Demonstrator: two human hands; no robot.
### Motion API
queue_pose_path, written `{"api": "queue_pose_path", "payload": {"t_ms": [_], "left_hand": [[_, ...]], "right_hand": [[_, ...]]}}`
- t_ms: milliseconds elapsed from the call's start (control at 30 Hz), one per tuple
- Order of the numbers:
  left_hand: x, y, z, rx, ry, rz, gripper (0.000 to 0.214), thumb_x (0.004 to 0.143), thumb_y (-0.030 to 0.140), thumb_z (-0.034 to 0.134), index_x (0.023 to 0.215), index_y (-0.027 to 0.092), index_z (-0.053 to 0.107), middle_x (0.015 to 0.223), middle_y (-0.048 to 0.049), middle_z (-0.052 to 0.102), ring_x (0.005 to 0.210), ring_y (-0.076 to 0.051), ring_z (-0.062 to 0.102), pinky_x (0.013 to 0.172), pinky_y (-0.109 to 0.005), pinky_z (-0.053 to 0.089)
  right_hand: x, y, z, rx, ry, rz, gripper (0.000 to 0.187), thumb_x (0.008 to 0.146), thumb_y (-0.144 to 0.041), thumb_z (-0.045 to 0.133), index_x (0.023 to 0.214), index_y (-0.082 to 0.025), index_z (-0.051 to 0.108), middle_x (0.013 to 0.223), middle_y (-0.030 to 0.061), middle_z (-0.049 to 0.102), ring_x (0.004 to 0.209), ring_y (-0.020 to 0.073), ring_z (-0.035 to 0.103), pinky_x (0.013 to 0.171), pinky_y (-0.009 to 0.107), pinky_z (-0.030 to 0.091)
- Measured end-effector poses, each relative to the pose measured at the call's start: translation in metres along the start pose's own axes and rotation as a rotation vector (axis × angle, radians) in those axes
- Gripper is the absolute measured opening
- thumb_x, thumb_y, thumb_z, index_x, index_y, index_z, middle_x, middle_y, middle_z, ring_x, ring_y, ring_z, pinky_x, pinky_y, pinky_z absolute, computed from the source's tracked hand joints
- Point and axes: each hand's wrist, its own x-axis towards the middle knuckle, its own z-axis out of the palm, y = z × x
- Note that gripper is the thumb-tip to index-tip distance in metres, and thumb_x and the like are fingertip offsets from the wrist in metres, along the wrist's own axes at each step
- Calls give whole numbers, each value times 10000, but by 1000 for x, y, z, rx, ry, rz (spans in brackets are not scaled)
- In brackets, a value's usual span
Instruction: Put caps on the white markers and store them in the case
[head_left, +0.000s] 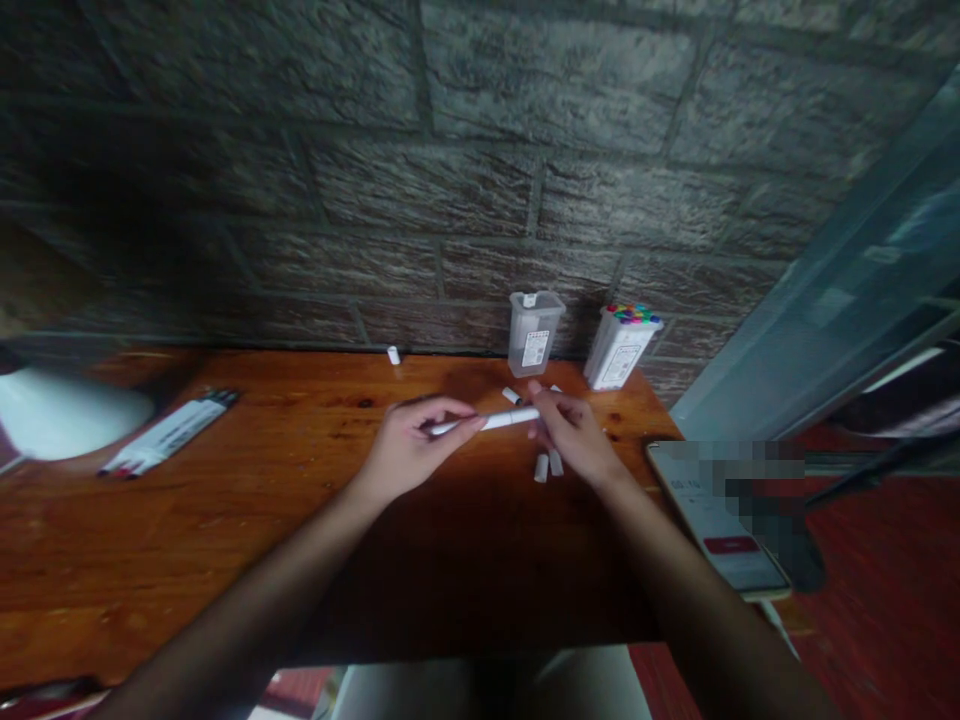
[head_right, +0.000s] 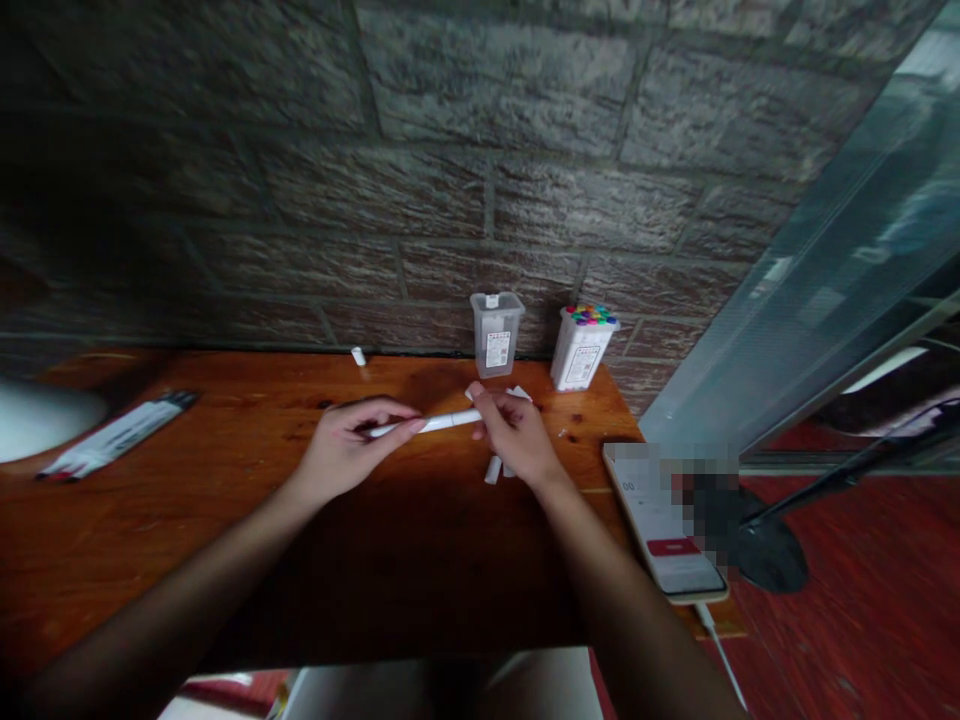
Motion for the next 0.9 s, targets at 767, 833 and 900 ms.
{"api": "queue_pose_path", "payload": {"t_ms": [767,833,900], "left_hand": [[9,-14,-4,-520,-16,-368,326,718,309,793,986,151,697,641,21,569,502,-59,424,459,-184,288],[9,-17,-4,-579,-1,-371,311,707,278,803,972,157,695,689,15,583,507,-46,428,457,-176,294],[10,-17,-4,-631,6,-373,319,702,259,808,984,161,695,702,13,589,507,-39,426,457,-170,297]], "right_hand": [[-1,4,-2,401,-83,-9,283,713,-320,777,983,-268,712,685,-49,589,500,59,338,450,209,232],[-1,4,-2,401,-91,-16,279,721,-308,772,991,-272,718,701,-48,589,500,55,334,452,211,227],[-1,4,-2,404,-92,-34,280,719,-300,773,994,-276,723,711,-48,587,499,53,334,450,214,226]]}}
